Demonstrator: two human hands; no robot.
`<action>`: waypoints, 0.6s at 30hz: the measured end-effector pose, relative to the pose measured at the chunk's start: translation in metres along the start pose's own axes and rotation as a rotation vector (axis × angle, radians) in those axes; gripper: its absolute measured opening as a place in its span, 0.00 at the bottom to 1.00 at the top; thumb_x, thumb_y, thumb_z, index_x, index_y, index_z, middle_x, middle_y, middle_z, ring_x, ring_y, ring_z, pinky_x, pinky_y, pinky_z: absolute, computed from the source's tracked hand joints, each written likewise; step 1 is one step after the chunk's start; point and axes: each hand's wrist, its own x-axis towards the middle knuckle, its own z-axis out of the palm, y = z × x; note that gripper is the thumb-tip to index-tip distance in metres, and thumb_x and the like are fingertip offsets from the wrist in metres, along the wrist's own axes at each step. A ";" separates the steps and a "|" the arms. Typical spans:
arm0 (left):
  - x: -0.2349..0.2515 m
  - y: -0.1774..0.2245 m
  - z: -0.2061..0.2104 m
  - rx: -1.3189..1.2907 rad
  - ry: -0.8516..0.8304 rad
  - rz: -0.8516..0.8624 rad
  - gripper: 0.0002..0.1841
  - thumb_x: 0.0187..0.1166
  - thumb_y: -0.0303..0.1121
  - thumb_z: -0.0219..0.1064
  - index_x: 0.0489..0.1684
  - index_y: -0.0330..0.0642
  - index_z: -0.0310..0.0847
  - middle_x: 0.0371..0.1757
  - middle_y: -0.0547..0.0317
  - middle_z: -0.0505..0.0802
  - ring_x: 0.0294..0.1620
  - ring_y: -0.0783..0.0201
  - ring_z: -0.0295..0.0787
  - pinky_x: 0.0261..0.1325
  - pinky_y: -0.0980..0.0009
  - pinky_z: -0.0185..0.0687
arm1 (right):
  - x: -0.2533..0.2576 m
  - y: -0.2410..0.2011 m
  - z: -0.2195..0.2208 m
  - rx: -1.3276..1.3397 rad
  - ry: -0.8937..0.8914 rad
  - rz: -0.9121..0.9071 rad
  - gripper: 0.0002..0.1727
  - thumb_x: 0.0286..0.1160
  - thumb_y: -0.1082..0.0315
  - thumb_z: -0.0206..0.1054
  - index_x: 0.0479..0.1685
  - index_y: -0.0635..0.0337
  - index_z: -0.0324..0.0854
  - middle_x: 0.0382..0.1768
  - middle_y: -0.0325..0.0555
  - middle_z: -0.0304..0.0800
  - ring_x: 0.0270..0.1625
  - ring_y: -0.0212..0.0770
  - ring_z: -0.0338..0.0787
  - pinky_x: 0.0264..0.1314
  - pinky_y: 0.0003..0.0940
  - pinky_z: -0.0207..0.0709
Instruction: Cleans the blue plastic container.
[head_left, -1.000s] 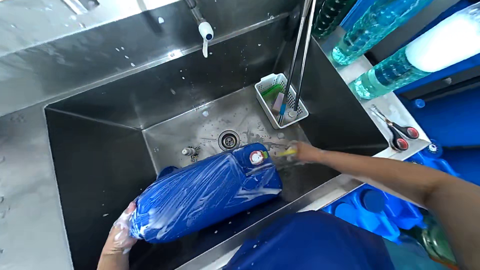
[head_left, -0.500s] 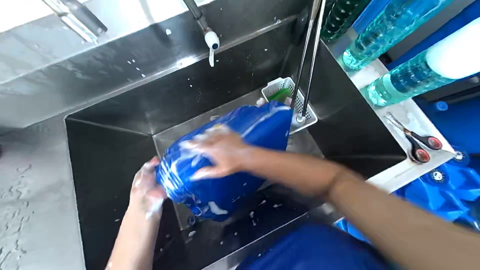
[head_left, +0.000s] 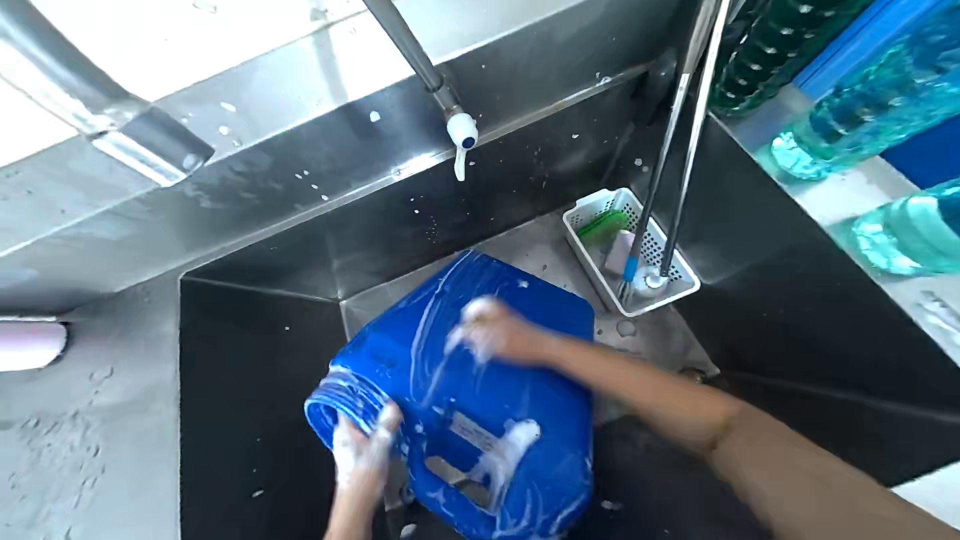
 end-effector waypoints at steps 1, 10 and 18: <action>-0.009 -0.007 -0.001 0.011 0.000 0.001 0.27 0.66 0.35 0.69 0.56 0.16 0.71 0.38 0.64 0.87 0.39 0.89 0.83 0.47 0.85 0.81 | 0.008 0.057 -0.011 0.006 -0.021 0.081 0.17 0.83 0.72 0.61 0.64 0.68 0.87 0.65 0.68 0.87 0.72 0.63 0.84 0.81 0.55 0.71; -0.006 -0.029 -0.015 -0.066 -0.239 0.128 0.09 0.71 0.23 0.65 0.45 0.29 0.78 0.34 0.81 0.89 0.40 0.92 0.85 0.51 0.86 0.83 | 0.029 -0.104 0.053 0.126 -0.074 -0.595 0.06 0.67 0.75 0.73 0.38 0.66 0.95 0.49 0.54 0.96 0.62 0.57 0.90 0.66 0.59 0.79; -0.025 -0.058 -0.050 0.377 -0.367 -0.027 0.25 0.78 0.39 0.60 0.58 0.19 0.80 0.49 0.43 0.92 0.52 0.72 0.87 0.65 0.68 0.80 | 0.006 0.060 -0.002 -0.062 -0.215 0.341 0.25 0.92 0.62 0.50 0.79 0.66 0.75 0.77 0.67 0.78 0.84 0.65 0.72 0.87 0.66 0.58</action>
